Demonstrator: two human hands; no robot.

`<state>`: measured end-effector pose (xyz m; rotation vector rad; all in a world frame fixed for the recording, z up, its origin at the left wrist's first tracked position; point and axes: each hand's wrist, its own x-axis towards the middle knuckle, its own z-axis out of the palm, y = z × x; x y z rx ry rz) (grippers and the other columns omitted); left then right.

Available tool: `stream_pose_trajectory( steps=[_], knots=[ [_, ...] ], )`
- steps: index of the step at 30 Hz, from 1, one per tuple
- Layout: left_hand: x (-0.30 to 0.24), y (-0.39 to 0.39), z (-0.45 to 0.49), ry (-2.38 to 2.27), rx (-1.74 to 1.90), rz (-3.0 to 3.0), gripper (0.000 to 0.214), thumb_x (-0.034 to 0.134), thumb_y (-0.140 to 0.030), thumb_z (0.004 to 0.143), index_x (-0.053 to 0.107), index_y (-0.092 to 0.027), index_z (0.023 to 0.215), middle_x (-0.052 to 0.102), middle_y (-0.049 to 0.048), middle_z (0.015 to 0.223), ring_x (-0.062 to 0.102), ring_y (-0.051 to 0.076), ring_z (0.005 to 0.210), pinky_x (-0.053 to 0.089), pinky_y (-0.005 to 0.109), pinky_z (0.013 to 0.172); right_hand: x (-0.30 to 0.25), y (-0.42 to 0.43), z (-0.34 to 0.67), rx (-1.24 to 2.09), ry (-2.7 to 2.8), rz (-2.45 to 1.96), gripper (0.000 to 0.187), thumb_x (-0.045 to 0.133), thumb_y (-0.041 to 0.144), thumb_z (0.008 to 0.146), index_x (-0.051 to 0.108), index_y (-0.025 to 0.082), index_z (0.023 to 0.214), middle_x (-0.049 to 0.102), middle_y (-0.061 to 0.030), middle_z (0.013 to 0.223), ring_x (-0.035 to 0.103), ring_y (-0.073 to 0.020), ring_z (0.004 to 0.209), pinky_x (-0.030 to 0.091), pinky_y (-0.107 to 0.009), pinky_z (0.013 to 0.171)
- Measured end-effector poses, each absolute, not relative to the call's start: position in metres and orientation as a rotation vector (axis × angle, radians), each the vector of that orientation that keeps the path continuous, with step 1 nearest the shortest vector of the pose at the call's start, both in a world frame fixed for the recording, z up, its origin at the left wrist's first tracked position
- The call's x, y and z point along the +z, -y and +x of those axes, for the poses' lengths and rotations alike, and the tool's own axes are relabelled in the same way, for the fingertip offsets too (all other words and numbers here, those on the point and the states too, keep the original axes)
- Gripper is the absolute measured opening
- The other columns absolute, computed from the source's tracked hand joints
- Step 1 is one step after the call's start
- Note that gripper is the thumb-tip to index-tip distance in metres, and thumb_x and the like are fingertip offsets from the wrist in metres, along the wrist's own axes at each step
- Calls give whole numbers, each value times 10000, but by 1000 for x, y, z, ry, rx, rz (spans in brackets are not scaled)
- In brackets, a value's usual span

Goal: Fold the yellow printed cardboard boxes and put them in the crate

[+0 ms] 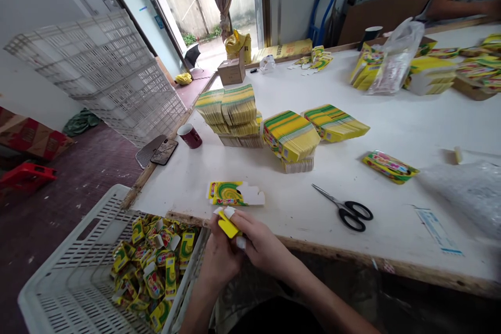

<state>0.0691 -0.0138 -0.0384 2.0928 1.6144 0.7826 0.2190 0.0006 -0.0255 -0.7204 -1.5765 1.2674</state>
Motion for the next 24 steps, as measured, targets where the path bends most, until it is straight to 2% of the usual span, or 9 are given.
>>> stream_pose_trajectory(
  steps=[3, 5, 8, 10, 14, 18, 21, 24],
  knots=[
    [-42, 14, 70, -1798, 814, 2085, 713, 615, -216, 723, 242, -124, 1324, 548, 222, 1243, 587, 308, 1131, 509, 475, 901, -30, -3, 220, 1121, 1517, -818, 433, 472, 74, 865, 591, 262, 1237, 614, -84, 1237, 560, -226, 1158, 428, -368, 1005],
    [-42, 16, 66, -1864, 822, 2087, 613, 618, -225, 736, 344, -138, 1278, 566, 193, 1206, 590, 303, 1105, 505, 485, 898, -37, -6, 224, 1039, 1485, -888, 460, 477, 79, 864, 565, 260, 1278, 593, -95, 1283, 536, -235, 1208, 421, -393, 1026],
    [-38, 18, 57, -1784, 827, 2103, 500, 621, -240, 752, 430, -173, 1209, 620, 121, 1082, 632, 254, 989, 537, 420, 842, -46, -9, 231, 1019, 1671, -848, 542, 487, 89, 861, 470, 244, 1380, 471, -119, 1429, 424, -255, 1333, 378, -420, 1074],
    [-33, 17, 51, -1757, 798, 2125, 495, 649, -291, 740, 460, -171, 1181, 643, 101, 1034, 651, 243, 935, 553, 387, 801, -49, -11, 235, 1043, 1803, -818, 549, 511, 121, 871, 440, 249, 1400, 413, -132, 1471, 425, -266, 1333, 396, -414, 1054],
    [-19, 12, 45, -1715, 727, 2158, 527, 690, -341, 703, 503, -165, 1163, 678, 80, 1016, 674, 225, 888, 568, 346, 771, -41, -18, 244, 1037, 1893, -817, 341, 515, 142, 894, 608, 259, 1200, 528, -127, 1315, 562, -236, 1151, 465, -356, 943],
    [-8, 10, 45, -1623, 652, 2124, 545, 720, -328, 671, 528, -174, 1157, 695, 55, 1009, 684, 208, 869, 571, 308, 760, -27, -25, 256, 1066, 1999, -747, 257, 531, 95, 863, 692, 220, 1019, 587, -96, 1103, 590, -210, 1024, 478, -322, 874],
    [-6, 11, 46, -1595, 613, 2142, 524, 715, -326, 675, 542, -180, 1147, 698, 56, 1005, 686, 216, 875, 570, 312, 759, -28, -25, 259, 1098, 2031, -727, 207, 605, 128, 832, 718, 224, 977, 599, -89, 1079, 601, -220, 1001, 481, -330, 863],
    [-8, 12, 47, -1635, 666, 2180, 529, 698, -339, 699, 525, -170, 1169, 695, 78, 1027, 682, 233, 914, 566, 338, 792, -34, -19, 253, 1109, 1920, -766, 228, 617, 132, 827, 712, 236, 1006, 575, -103, 1188, 585, -237, 1079, 465, -354, 914]
  ],
)
